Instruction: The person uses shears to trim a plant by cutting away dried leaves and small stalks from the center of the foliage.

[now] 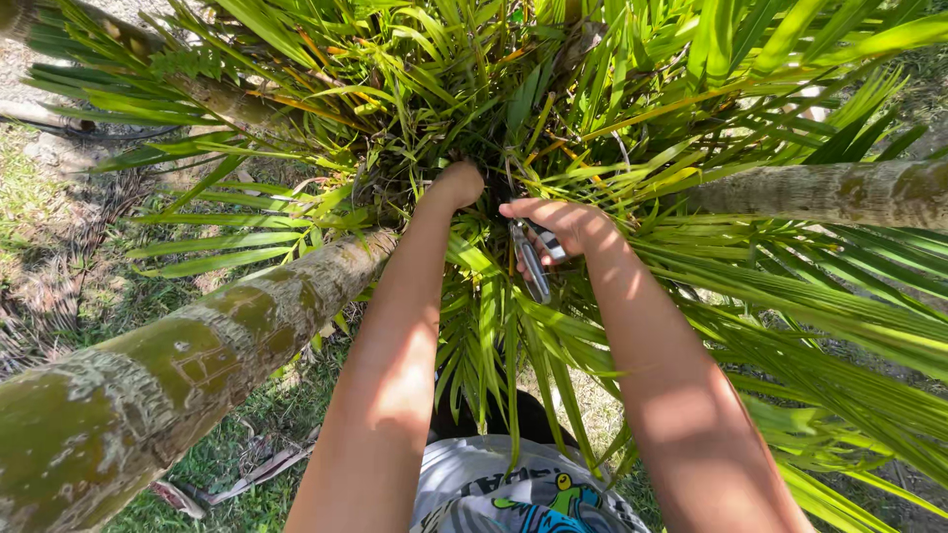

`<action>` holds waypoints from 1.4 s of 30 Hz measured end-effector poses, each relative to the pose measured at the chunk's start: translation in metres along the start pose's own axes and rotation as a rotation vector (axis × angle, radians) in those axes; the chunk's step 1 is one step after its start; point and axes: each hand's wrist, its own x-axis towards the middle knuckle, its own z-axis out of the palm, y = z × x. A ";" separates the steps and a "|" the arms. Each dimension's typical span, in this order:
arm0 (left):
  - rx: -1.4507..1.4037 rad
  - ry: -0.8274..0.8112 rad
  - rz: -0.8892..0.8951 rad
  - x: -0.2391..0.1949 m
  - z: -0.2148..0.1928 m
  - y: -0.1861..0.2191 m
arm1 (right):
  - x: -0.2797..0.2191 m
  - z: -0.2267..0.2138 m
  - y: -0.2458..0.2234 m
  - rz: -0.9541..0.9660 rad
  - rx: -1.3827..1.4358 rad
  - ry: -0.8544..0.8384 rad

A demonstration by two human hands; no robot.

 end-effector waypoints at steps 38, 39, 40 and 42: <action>-0.949 0.209 -0.039 -0.163 -0.010 0.050 | 0.010 0.011 0.002 0.012 0.117 0.161; -0.943 0.213 -0.049 -0.177 -0.026 0.052 | 0.015 0.012 0.002 0.011 0.116 0.149; -0.940 0.322 -0.036 -0.191 -0.048 0.055 | 0.018 0.012 0.003 -0.050 0.019 0.141; -0.930 0.428 -0.026 -0.234 -0.087 0.064 | 0.022 0.015 0.016 -0.110 -0.075 0.128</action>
